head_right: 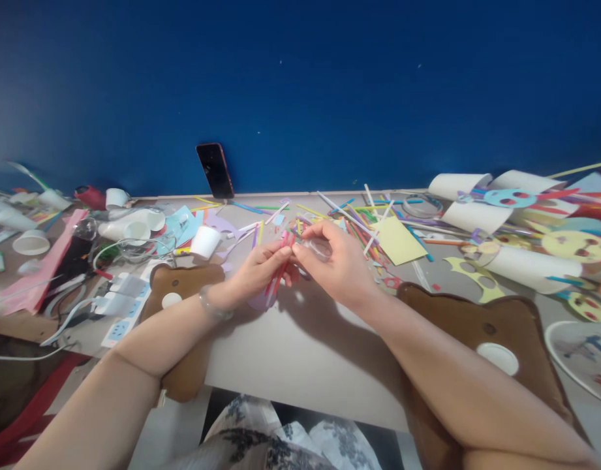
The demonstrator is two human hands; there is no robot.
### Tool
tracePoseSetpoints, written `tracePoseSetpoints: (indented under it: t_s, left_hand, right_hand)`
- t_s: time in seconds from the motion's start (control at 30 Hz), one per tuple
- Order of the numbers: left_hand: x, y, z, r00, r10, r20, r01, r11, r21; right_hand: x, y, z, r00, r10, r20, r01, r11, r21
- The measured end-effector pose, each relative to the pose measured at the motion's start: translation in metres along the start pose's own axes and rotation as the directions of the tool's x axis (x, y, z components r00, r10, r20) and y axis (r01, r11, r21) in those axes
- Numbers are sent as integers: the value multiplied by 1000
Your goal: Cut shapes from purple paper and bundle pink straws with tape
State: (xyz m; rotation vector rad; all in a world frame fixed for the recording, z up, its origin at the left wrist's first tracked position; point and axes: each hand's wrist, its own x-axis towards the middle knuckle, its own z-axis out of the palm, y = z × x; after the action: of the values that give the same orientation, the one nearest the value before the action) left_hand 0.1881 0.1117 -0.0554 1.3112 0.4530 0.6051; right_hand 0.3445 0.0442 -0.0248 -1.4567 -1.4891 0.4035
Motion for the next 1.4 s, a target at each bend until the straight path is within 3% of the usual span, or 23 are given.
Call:
tracePoseSetpoints:
  t_s: [0.27,0.9,1.4]
  left_hand:
    - [1,-3,-1,1000,12,-12,-12,1000,7]
    - [-1,-4,1,997,4,75,2,997,-81]
    - [-4,-10,4,993,45,109,-33,993,-113]
  right_hand:
    - [0,0,0,1000,3,3,-3,1000,20]
    - [1,4,0,999,-50,13,51,998,-33]
    - [4,7,-3,996,17,93,-24,997,76]
